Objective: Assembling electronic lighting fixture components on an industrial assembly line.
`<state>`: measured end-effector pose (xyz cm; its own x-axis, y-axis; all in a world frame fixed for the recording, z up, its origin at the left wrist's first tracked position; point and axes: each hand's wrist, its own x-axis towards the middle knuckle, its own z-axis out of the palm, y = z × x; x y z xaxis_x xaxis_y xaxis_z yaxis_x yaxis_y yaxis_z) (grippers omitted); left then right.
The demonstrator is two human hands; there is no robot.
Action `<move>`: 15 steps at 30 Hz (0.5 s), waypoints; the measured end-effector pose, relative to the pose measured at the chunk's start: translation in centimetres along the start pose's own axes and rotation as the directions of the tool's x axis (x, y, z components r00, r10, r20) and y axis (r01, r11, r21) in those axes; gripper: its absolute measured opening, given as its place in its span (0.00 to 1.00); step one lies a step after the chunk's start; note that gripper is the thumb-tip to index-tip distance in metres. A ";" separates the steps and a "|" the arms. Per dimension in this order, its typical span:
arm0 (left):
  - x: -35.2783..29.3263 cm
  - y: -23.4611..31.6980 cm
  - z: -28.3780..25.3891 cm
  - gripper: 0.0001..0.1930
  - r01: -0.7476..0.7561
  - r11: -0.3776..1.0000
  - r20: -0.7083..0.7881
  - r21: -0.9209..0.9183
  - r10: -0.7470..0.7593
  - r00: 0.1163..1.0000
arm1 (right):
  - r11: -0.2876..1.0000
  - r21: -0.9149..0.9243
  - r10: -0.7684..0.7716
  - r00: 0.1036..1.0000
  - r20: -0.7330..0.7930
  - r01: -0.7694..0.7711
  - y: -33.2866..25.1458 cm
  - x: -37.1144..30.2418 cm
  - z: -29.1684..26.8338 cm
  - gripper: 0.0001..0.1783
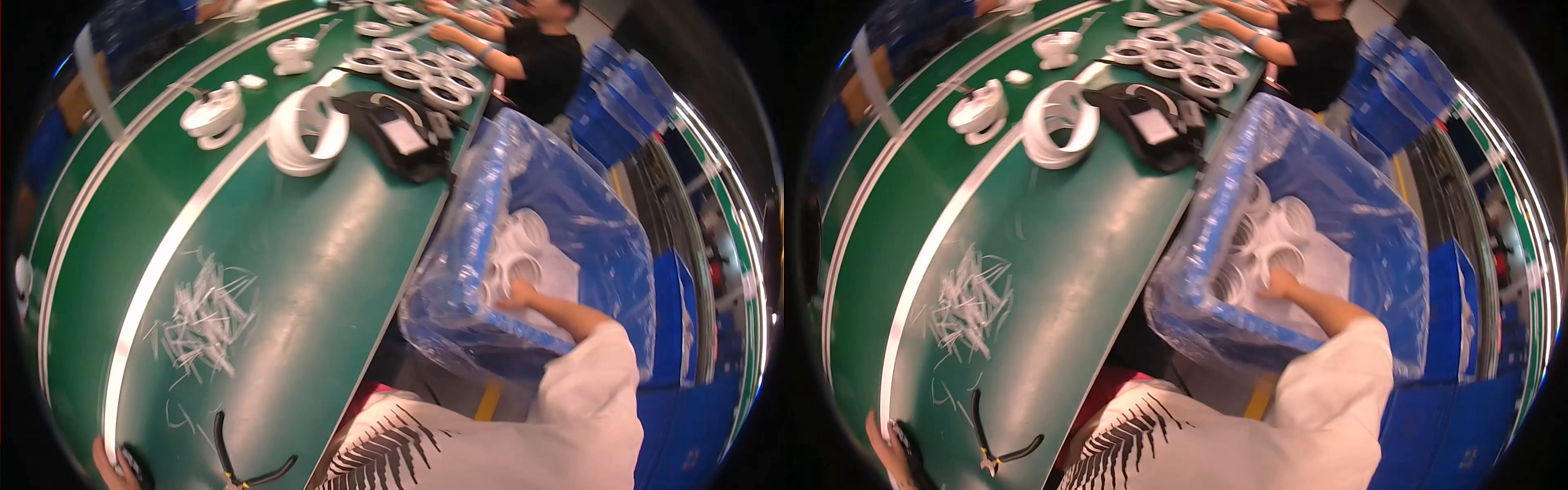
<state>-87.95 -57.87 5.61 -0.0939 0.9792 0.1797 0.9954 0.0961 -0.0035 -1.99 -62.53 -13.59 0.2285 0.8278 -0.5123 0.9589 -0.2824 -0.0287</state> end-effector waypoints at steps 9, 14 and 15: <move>1.0 9.4 0.5 0.18 -0.272 0.941 -0.162 -0.201 0.242 0.957 | 0.996 -0.068 0.054 0.996 0.069 -0.050 -5.2 -0.7 -6.1 0.22; 0.8 12.5 2.2 0.17 -0.420 0.863 -0.273 -0.283 0.347 0.897 | 0.990 0.057 0.121 0.987 0.109 -0.128 -11.2 -5.3 -19.8 0.51; 0.6 12.7 2.9 0.18 -0.433 0.853 -0.301 -0.293 0.347 0.888 | 0.995 -0.093 0.034 0.998 -0.055 -0.039 -11.8 -6.4 -21.4 0.50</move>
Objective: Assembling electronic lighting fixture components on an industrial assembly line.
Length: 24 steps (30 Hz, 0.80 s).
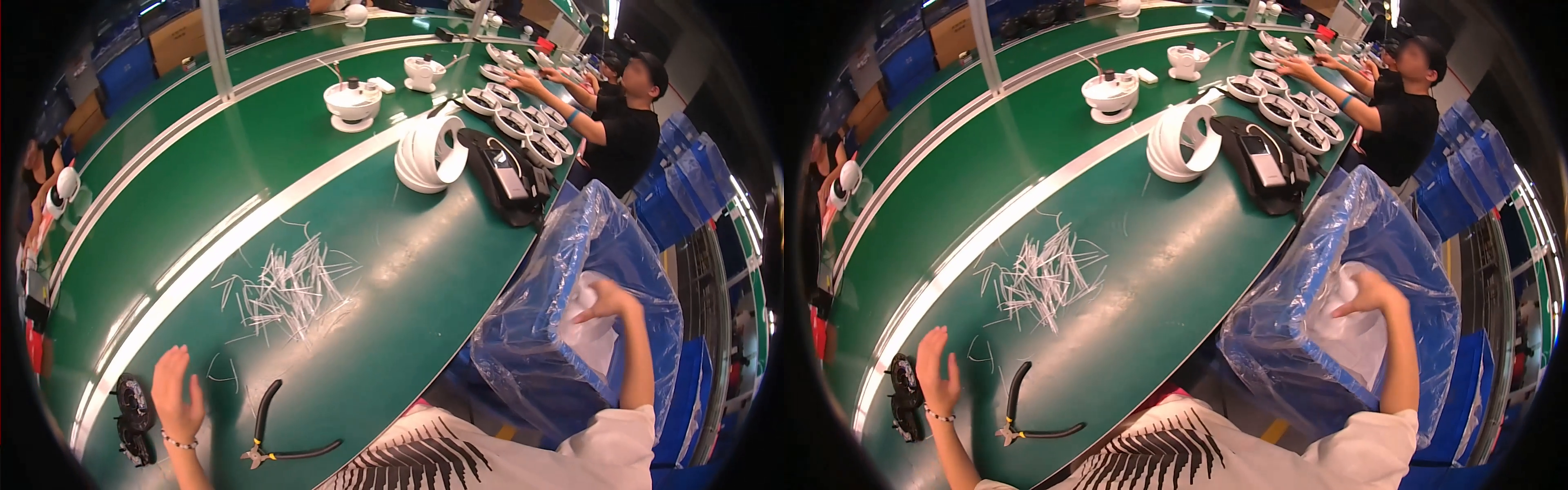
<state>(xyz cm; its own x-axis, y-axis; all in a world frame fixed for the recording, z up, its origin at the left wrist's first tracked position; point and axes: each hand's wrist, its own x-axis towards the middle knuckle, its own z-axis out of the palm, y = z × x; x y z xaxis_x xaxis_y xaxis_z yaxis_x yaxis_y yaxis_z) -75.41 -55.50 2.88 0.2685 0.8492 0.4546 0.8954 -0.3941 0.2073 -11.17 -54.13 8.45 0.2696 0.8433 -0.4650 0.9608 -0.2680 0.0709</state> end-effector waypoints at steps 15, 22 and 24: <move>-5.4 -2.2 3.4 0.16 0.096 0.912 -0.151 -0.399 -0.169 0.974 | -0.963 0.268 -0.116 0.895 -0.430 0.004 -23.6 4.2 3.1 0.18; -5.6 -2.1 3.3 0.14 0.116 0.892 -0.114 -0.437 -0.182 0.977 | -0.837 0.402 0.225 0.902 -0.369 0.373 -20.0 13.7 6.6 0.21; -5.5 -2.3 3.2 0.14 0.113 0.889 -0.132 -0.444 -0.189 0.973 | -0.658 0.582 0.391 0.877 -0.279 0.479 -20.7 14.4 6.8 0.35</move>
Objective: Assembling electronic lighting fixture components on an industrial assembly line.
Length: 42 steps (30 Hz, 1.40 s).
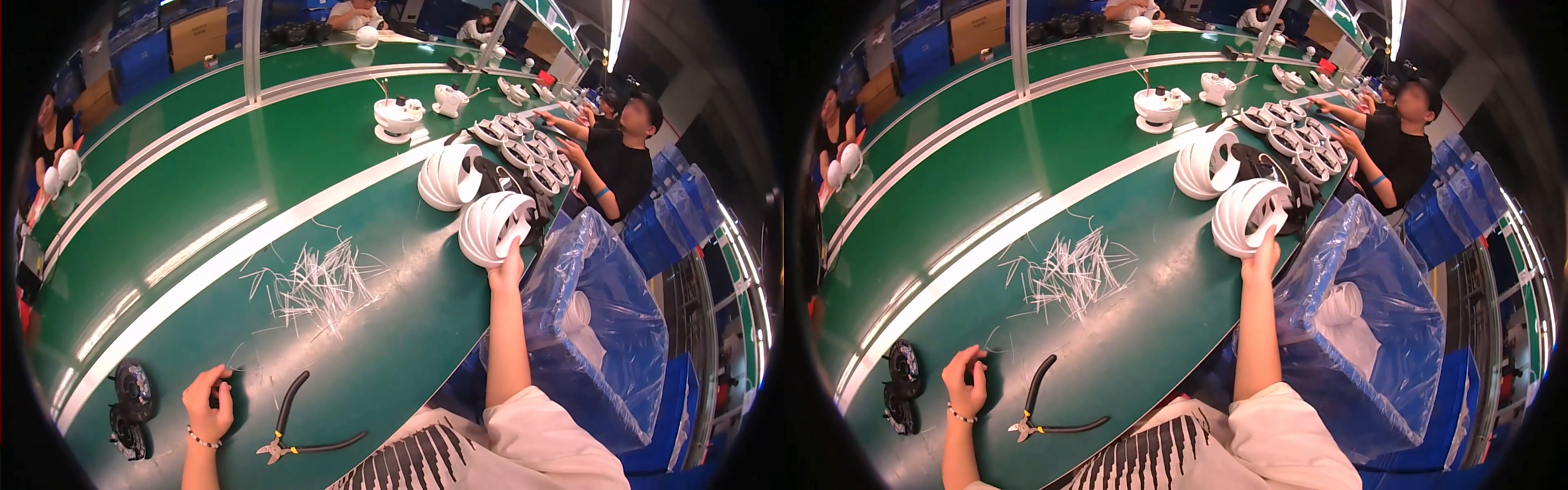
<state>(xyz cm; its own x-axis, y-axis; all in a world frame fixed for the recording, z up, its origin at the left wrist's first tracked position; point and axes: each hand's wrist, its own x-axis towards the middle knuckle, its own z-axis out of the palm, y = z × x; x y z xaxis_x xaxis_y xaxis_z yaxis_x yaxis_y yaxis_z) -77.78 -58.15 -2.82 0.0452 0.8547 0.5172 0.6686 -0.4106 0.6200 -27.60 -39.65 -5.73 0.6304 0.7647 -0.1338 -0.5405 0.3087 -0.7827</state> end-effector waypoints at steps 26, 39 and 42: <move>-3.0 -5.8 -0.7 0.15 0.172 0.984 -0.043 0.036 -0.170 0.984 | -0.449 -0.762 -0.282 0.735 0.617 0.467 -29.0 -6.1 -8.6 0.20; -4.9 -1.0 -4.7 0.15 0.036 0.920 0.033 0.391 -0.053 0.998 | -0.525 -0.851 0.186 0.979 -0.089 0.022 -15.1 9.1 -29.0 0.53; -4.5 -1.8 -4.1 0.16 0.070 0.923 -0.036 0.379 -0.061 0.997 | -0.677 -0.736 0.222 0.950 -0.219 -0.011 -13.0 8.2 -29.4 0.46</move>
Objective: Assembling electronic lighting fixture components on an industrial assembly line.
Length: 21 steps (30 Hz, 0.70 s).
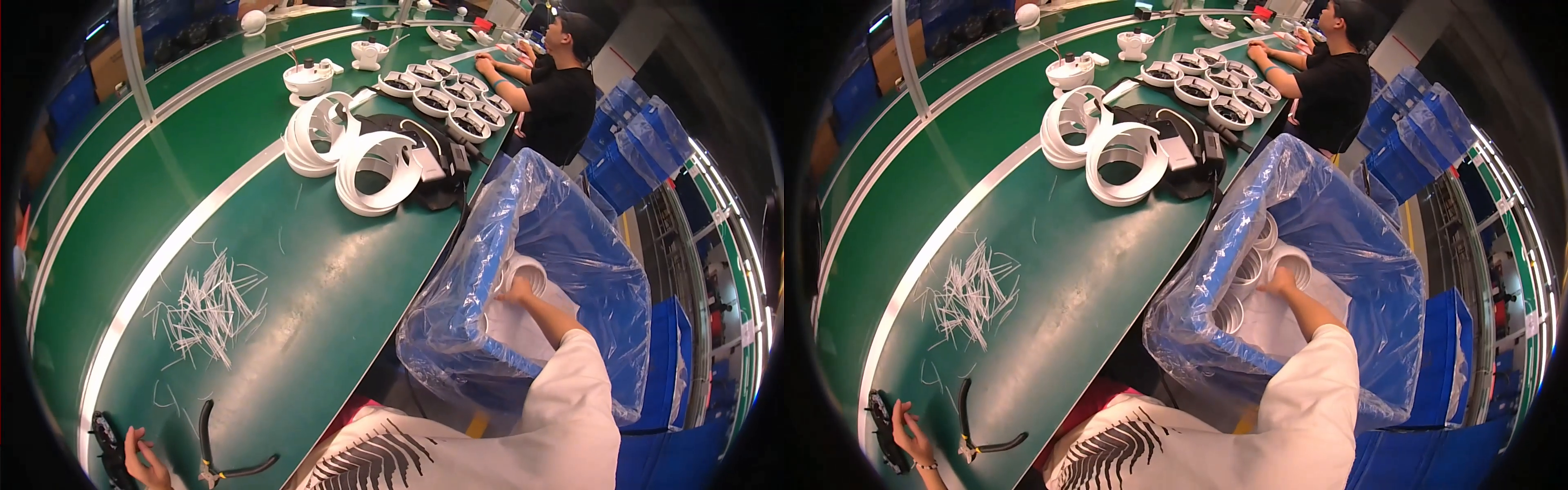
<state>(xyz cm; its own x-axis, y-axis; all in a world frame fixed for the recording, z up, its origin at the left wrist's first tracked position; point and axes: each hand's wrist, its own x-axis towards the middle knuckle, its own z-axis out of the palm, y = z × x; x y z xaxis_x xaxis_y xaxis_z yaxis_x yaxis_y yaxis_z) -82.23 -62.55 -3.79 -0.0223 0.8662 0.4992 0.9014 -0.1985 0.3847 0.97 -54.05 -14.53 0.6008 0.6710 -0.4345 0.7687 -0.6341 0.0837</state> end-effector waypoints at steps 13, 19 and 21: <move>4.0 2.8 5.5 0.16 -0.266 0.928 0.028 -0.261 0.283 0.959 | 0.183 0.982 -0.220 0.972 0.080 -0.040 3.0 -12.2 -12.7 0.18; 3.9 2.1 5.0 0.15 -0.224 0.907 -0.034 -0.357 0.227 0.973 | -0.350 0.857 -0.046 0.907 -0.418 0.377 -4.1 -24.0 -18.4 0.26; 3.7 2.2 4.7 0.15 -0.209 0.894 -0.031 -0.397 0.215 0.976 | -0.303 0.836 -0.135 0.848 -0.512 0.456 -4.7 -25.3 -19.6 0.29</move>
<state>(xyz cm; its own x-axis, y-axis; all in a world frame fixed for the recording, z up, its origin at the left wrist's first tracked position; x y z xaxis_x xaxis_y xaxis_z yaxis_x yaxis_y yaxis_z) -78.28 -57.62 -4.74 0.1586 0.7887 0.5940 0.6386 -0.5408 0.5474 -13.52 -60.47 13.66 0.5178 0.8518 0.0792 -0.1425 0.1772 -0.9738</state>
